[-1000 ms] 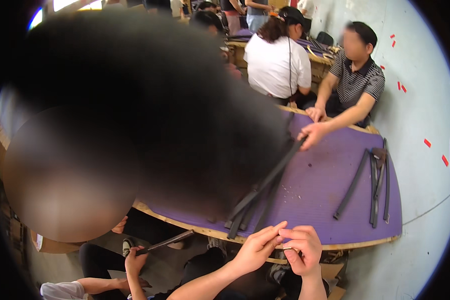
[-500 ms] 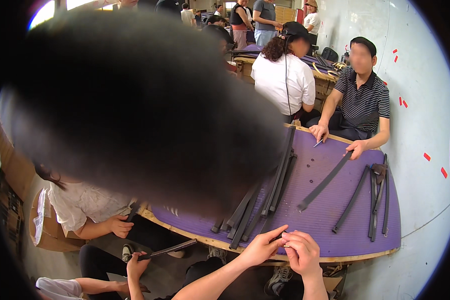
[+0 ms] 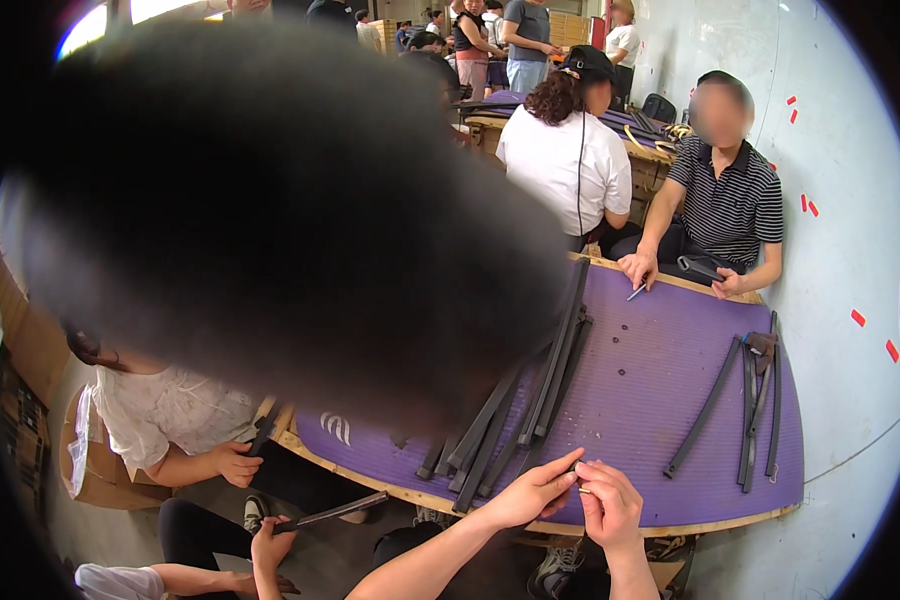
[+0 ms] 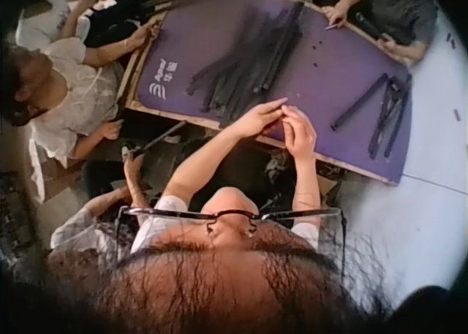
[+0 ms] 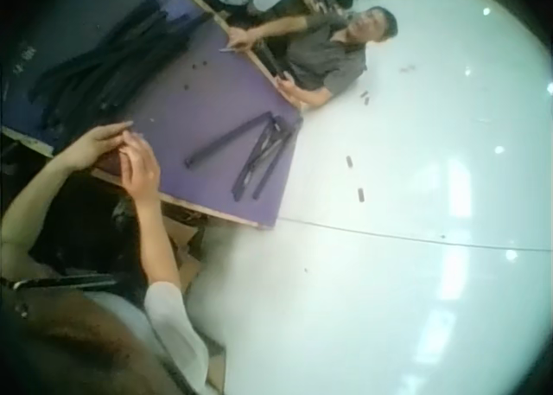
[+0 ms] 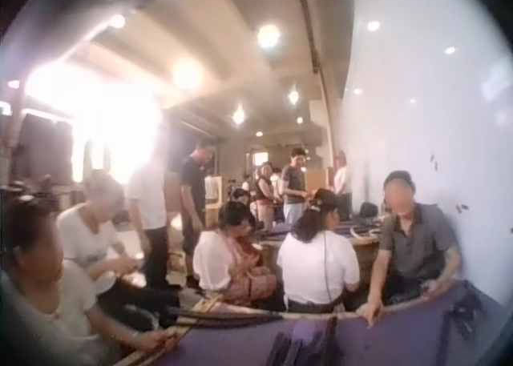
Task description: Assembling small black plastic and rubber components at a workbench.
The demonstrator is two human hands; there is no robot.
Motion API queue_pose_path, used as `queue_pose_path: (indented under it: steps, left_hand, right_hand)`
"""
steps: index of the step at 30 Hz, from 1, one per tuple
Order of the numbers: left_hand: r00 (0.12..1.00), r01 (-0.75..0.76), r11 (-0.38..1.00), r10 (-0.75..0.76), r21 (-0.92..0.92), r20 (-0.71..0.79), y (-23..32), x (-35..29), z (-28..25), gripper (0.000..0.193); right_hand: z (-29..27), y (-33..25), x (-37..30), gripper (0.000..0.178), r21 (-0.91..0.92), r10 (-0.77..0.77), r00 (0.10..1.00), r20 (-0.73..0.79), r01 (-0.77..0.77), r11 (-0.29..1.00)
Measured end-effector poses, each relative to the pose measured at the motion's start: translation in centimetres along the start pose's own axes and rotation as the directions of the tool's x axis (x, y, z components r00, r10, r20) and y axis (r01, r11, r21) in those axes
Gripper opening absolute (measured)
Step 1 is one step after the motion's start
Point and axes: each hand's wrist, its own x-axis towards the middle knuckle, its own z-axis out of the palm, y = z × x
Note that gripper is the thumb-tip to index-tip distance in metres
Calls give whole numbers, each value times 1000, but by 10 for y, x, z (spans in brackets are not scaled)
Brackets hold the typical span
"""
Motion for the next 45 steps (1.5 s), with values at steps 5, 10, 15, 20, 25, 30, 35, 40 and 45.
queue_pose_path:
  steps: [5,10,15,20,25,30,35,40,45]
  left_hand:
    - [1000,-23,999,22,-37,-17,-3,8,4,52]
    - [1000,-19,1000,19,-14,-3,3,8,5,49]
    - [998,-40,999,40,9,-49,4,8,6,46]
    - [994,-6,997,-2,-72,-111,-3,12,11,46]
    - [994,-2,999,-2,-41,-111,-11,19,12,46]
    - [996,10,1000,-12,-15,-89,-5,26,16,46]
    - [985,-21,1000,17,-22,-171,-7,11,2,45]
    - [993,-83,991,91,102,-72,7,17,7,43]
    - [926,-91,954,186,285,-329,41,-99,-65,41]
  right_hand:
    - [1,7,-2,9,3,-3,1000,-26,3,1000]
    - [-1,6,-4,9,-2,-15,999,-49,15,1000]
    - [3,5,-5,9,-20,-21,999,-46,21,1000]
    - [7,6,-8,9,-32,25,999,-28,-26,999]
    - [4,8,-13,8,-49,56,998,-21,-57,997]
    - [-3,11,-10,9,-71,55,998,-24,-57,996]
    - [17,9,-7,9,14,5,1000,-15,-5,1000]
    - [-1,7,-5,15,-236,-80,934,-347,-4,972]
    - [8,-11,4,22,-58,-41,998,-55,38,998]
